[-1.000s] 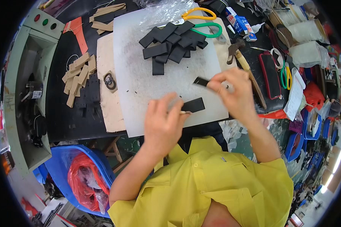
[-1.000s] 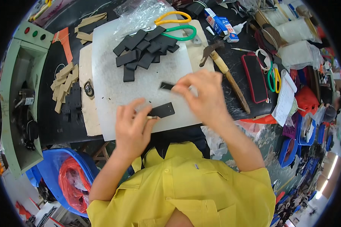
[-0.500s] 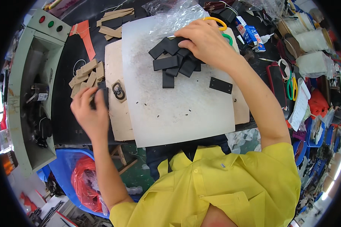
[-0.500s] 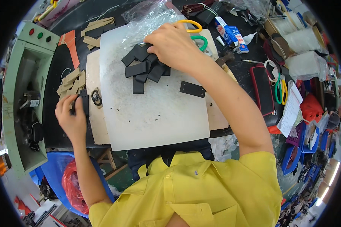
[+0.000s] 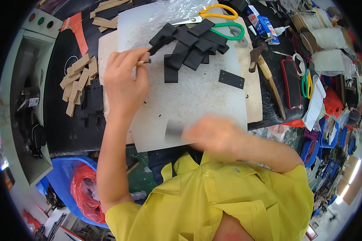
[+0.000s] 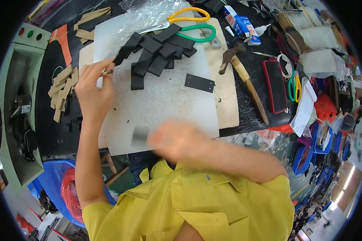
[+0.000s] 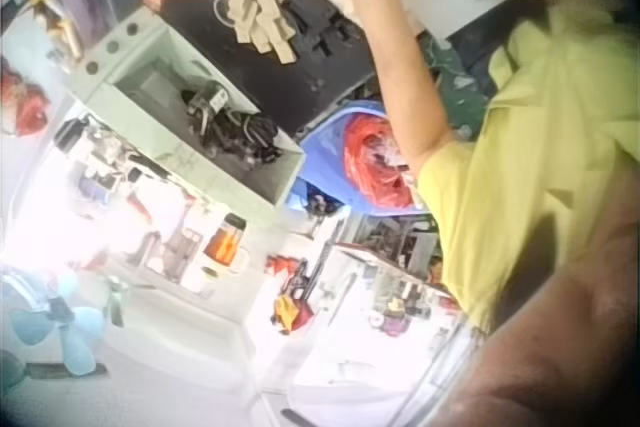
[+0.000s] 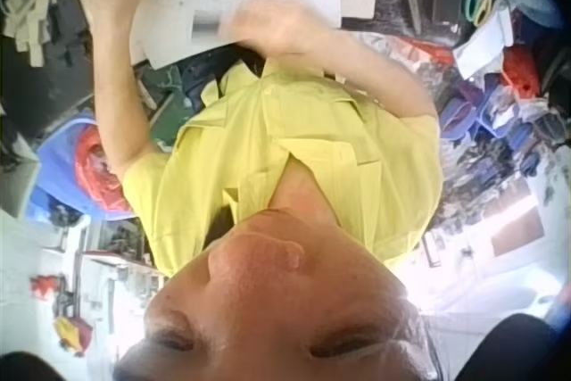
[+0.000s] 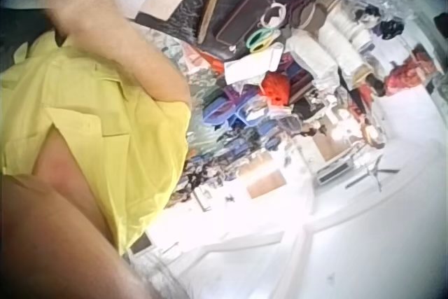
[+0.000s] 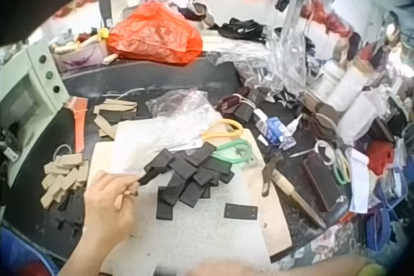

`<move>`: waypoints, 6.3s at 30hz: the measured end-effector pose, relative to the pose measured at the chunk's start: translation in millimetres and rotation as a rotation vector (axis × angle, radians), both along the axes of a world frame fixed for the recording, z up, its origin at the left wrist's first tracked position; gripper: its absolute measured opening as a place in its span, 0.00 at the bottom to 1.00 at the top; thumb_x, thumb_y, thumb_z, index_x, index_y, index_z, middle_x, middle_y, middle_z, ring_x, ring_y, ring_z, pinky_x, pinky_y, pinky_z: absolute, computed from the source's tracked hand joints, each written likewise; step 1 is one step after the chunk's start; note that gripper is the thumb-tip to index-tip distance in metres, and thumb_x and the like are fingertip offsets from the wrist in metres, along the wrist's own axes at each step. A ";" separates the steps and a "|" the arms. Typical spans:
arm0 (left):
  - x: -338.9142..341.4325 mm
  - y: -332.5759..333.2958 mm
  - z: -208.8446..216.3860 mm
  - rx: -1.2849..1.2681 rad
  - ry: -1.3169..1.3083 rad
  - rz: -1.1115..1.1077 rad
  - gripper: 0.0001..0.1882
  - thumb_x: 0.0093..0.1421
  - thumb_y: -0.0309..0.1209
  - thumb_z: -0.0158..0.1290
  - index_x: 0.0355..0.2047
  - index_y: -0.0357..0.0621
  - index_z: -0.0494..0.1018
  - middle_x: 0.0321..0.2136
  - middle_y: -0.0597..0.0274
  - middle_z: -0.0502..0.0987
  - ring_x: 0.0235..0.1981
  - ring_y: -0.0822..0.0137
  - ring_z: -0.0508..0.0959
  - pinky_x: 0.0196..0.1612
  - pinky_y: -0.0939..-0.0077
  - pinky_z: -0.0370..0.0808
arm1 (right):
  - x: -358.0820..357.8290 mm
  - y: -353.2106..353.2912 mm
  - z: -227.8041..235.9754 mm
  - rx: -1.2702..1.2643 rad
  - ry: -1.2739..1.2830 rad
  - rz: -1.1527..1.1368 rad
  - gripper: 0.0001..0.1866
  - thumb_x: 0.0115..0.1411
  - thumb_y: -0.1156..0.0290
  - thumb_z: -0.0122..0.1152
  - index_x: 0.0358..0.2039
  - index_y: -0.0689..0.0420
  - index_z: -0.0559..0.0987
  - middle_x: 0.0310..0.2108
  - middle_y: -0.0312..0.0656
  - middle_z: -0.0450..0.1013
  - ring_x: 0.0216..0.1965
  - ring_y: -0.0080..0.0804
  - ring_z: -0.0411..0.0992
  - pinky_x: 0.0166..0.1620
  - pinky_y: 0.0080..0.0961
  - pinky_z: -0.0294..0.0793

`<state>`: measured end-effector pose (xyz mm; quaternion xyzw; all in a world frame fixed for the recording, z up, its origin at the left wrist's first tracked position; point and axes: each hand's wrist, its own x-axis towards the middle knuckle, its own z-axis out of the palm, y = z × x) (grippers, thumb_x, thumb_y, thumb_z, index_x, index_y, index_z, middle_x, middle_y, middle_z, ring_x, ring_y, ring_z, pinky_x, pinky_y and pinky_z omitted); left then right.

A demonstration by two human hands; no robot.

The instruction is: The person uses a hammer and a metal punch to drive fasteners through rectangular black leather pieces on a white work surface. They repeatedly pick up a leather piece, align it with a punch, strike the punch with a hammer, and then place the finished piece aside. The process is repeated for multiple leather pieces throughout the clip.

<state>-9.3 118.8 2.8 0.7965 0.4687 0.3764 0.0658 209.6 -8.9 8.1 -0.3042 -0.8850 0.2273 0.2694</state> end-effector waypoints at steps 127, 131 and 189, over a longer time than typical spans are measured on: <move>20.6 -96.6 -1.6 -0.190 -0.018 -0.437 0.16 0.43 0.19 0.67 0.34 0.43 0.81 0.38 0.60 0.81 0.24 0.66 0.71 0.25 0.75 0.69 | 53.7 4.0 -8.0 0.061 0.012 -0.266 0.10 0.45 0.74 0.73 0.29 0.55 0.82 0.39 0.35 0.79 0.42 0.34 0.73 0.43 0.31 0.70; 20.9 -94.9 -0.8 -0.222 -0.009 -0.447 0.15 0.43 0.19 0.68 0.34 0.43 0.81 0.38 0.61 0.80 0.24 0.66 0.72 0.25 0.75 0.69 | 52.5 8.1 -6.1 0.076 0.015 -0.253 0.09 0.45 0.75 0.71 0.28 0.55 0.81 0.38 0.35 0.78 0.40 0.34 0.72 0.42 0.31 0.69; 80.6 -112.1 1.7 -0.056 -0.058 -0.316 0.10 0.58 0.23 0.60 0.28 0.39 0.68 0.24 0.63 0.78 0.16 0.64 0.74 0.17 0.74 0.68 | 141.1 33.6 5.2 0.130 -0.102 -1.048 0.17 0.64 0.58 0.60 0.43 0.59 0.76 0.24 0.53 0.74 0.30 0.54 0.75 0.34 0.42 0.73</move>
